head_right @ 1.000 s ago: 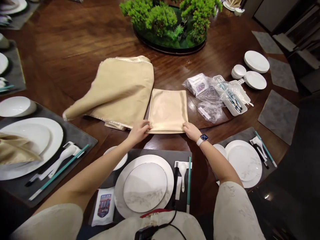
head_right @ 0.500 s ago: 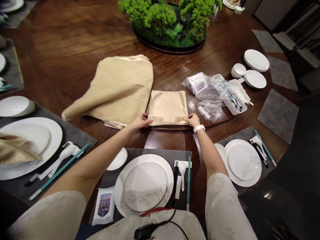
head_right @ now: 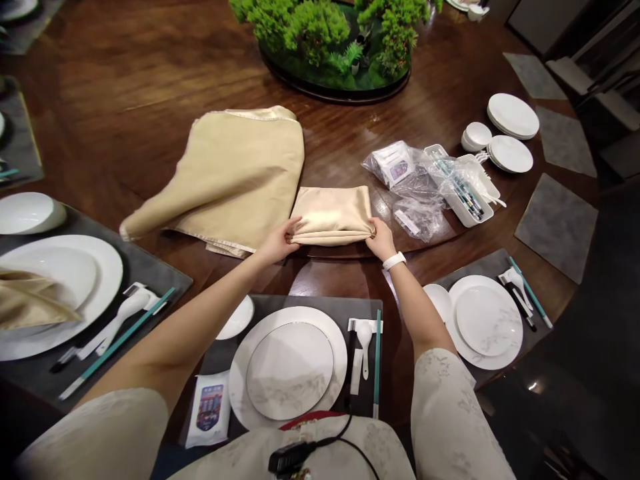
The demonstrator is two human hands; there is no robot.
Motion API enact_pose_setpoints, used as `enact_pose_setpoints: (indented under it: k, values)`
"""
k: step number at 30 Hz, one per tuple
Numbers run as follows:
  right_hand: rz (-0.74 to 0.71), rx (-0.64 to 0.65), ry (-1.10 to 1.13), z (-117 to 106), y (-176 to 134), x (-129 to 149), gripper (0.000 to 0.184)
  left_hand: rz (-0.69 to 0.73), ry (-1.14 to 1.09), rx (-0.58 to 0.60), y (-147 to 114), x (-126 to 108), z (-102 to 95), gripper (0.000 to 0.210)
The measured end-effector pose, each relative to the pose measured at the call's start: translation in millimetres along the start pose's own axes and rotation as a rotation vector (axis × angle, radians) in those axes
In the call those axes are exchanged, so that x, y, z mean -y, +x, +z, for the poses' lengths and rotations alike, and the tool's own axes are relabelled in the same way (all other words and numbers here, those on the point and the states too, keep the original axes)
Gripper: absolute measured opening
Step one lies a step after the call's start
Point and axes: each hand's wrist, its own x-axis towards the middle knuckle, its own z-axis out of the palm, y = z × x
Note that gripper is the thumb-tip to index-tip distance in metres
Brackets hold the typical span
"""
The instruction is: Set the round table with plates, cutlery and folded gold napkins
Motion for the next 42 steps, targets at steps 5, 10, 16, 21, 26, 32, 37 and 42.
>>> enact_pose_setpoints:
  k: [5, 10, 16, 21, 26, 32, 37, 42]
  values:
    - [-0.055, -0.043, -0.208, 8.6, -11.6, 2.5, 0.030, 0.039, 0.387, -0.103, -4.3, -10.0, 2.3, 0.047]
    - [-0.113, 0.011, -0.352, 9.0, -33.3, -4.0, 0.024, 0.112, 0.544, -0.104, -23.8, -9.5, 4.1, 0.023]
    - [-0.338, 0.231, -0.196, -1.7, -54.3, -18.7, 0.026, 0.344, 0.452, 0.149, -39.4, 8.1, 2.5, 0.018]
    - [-0.050, 0.179, 0.071, -3.6, -38.2, -23.6, 0.012, 0.128, 0.227, 0.122, -28.7, 17.0, 3.1, 0.021]
    - [0.277, 0.046, 0.202, 5.7, -5.9, -15.9, 0.020, -0.170, -0.079, -0.010, -2.3, 23.7, 7.6, 0.041]
    - [0.332, 0.046, -0.151, 11.0, 6.0, 2.9, 0.033, -0.296, 0.103, -0.032, 9.2, 13.3, 5.3, 0.057]
    - [0.065, 0.060, -0.559, 22.2, 6.7, 27.8, 0.025, 0.081, 0.520, -0.091, 4.5, -14.7, 16.3, 0.029]
    - [-0.265, 0.374, -0.746, 22.4, 7.4, 41.2, 0.033, 0.365, 0.667, 0.143, 1.1, -17.5, 29.3, 0.023]
